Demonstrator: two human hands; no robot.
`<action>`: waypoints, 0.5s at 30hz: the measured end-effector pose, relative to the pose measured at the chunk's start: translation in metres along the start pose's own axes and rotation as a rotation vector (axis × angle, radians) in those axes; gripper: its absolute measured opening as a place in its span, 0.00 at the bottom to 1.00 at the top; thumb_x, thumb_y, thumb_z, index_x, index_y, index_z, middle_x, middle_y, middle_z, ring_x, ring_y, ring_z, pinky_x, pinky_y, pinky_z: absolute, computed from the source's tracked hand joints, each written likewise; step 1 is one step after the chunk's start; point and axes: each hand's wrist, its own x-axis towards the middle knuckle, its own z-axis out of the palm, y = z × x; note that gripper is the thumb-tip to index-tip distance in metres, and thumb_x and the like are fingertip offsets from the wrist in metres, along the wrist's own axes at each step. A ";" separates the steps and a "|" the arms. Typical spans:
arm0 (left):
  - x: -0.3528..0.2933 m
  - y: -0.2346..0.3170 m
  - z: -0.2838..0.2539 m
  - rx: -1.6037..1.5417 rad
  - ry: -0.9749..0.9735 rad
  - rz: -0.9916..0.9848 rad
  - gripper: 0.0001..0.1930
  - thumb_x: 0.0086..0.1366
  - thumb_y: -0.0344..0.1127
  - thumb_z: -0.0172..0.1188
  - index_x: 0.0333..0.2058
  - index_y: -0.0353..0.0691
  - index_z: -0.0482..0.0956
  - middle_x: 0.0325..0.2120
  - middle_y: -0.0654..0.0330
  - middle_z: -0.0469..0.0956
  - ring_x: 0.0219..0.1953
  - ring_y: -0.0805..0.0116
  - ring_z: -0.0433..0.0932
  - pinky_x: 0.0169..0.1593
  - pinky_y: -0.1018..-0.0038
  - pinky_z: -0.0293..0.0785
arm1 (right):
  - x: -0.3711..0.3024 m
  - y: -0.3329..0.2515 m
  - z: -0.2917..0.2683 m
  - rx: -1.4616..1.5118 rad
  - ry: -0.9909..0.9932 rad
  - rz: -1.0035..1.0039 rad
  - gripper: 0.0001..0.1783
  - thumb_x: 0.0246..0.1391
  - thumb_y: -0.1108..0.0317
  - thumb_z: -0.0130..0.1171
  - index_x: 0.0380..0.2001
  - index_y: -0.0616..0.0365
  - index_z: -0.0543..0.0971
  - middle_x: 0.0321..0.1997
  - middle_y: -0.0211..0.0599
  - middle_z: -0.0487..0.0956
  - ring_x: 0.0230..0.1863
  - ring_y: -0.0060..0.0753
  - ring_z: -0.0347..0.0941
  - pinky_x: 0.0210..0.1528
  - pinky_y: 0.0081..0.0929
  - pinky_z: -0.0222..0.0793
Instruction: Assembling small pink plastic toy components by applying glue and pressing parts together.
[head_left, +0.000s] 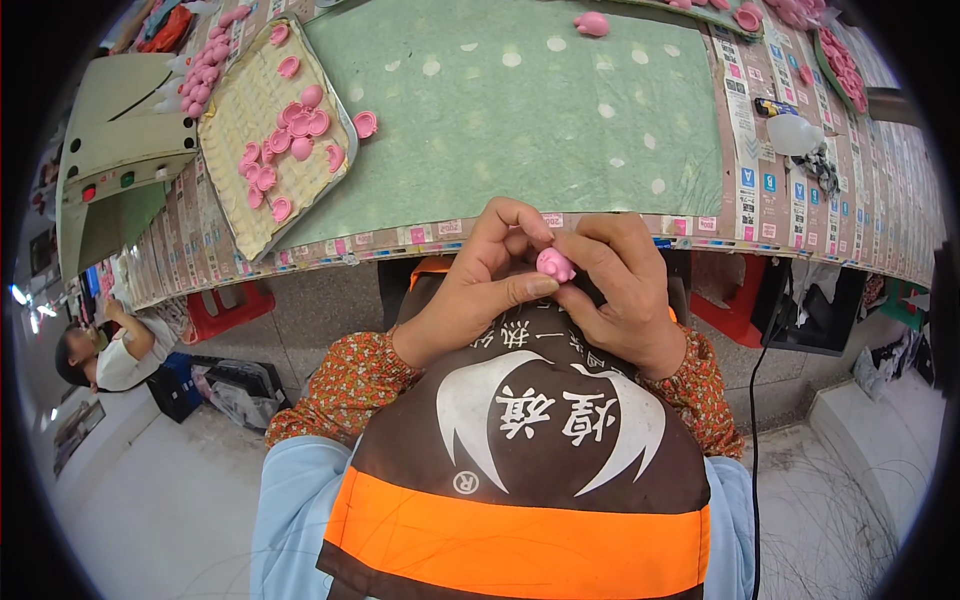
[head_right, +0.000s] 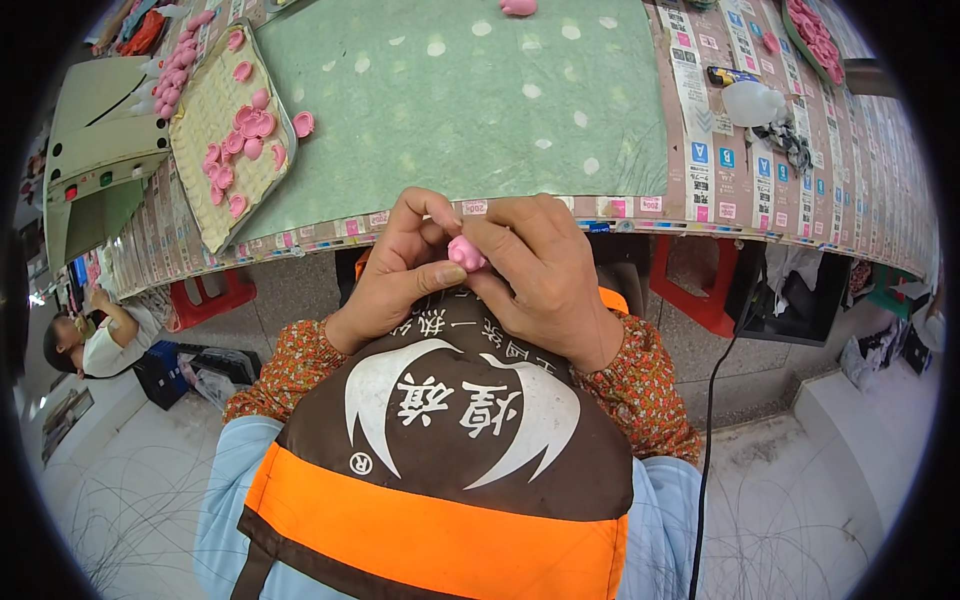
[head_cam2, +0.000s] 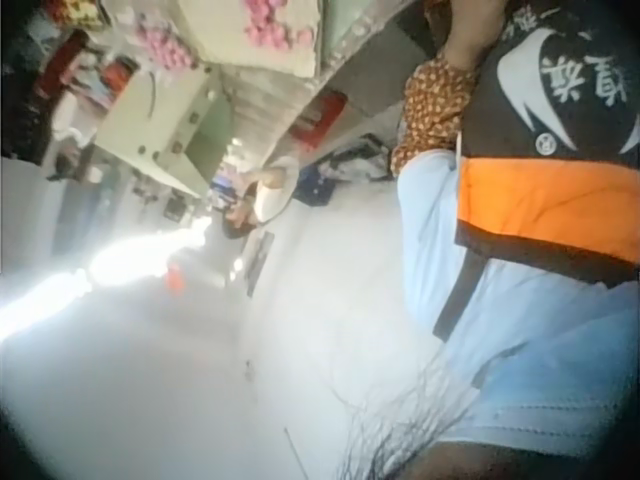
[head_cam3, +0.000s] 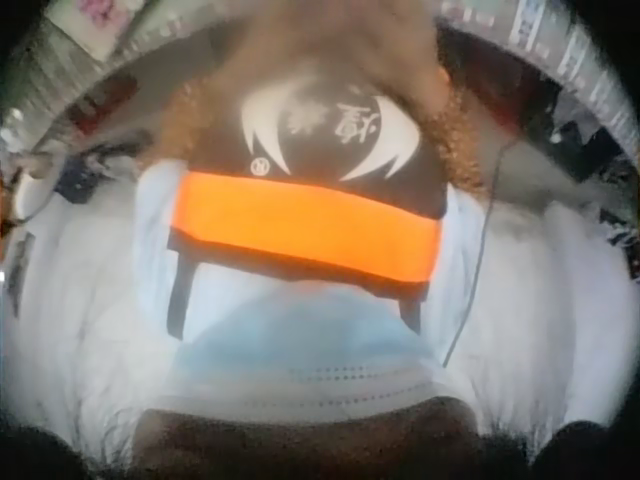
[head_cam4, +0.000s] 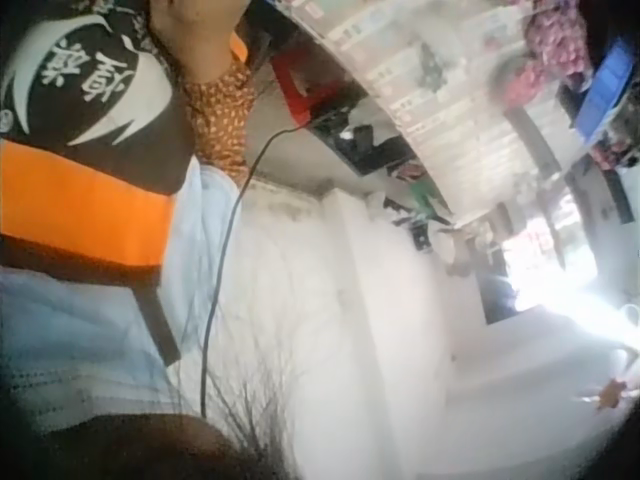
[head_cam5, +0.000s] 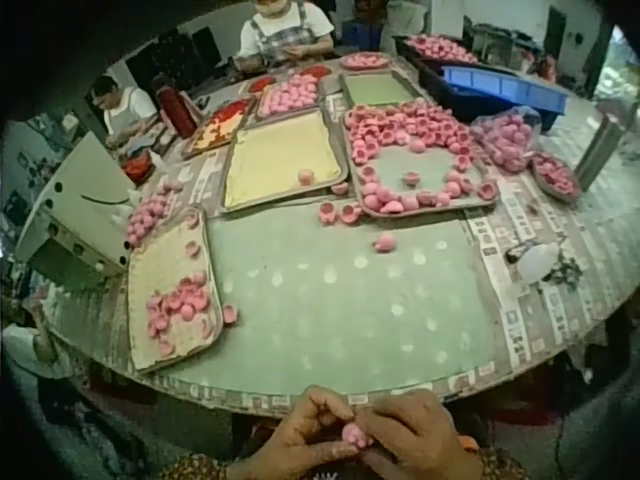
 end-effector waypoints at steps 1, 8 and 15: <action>0.000 0.000 0.000 -0.008 -0.005 -0.005 0.18 0.70 0.24 0.59 0.53 0.43 0.61 0.47 0.61 0.73 0.50 0.76 0.74 0.56 0.77 0.71 | -0.001 0.000 0.000 0.000 -0.002 -0.002 0.24 0.35 0.77 0.72 0.41 0.63 0.80 0.40 0.40 0.77 0.35 0.43 0.74 0.35 0.36 0.70; -0.002 -0.006 0.003 -0.048 0.014 -0.016 0.18 0.71 0.23 0.57 0.53 0.42 0.61 0.47 0.61 0.73 0.50 0.77 0.73 0.57 0.78 0.70 | -0.004 0.001 0.004 0.006 0.023 -0.028 0.20 0.33 0.77 0.71 0.36 0.63 0.80 0.36 0.38 0.77 0.31 0.41 0.72 0.32 0.35 0.69; -0.004 -0.010 0.003 -0.122 0.033 -0.049 0.17 0.71 0.23 0.58 0.51 0.42 0.61 0.46 0.62 0.74 0.49 0.78 0.74 0.55 0.79 0.72 | -0.006 -0.001 0.005 -0.035 0.034 -0.048 0.20 0.30 0.77 0.72 0.33 0.60 0.81 0.33 0.34 0.76 0.29 0.37 0.71 0.29 0.32 0.67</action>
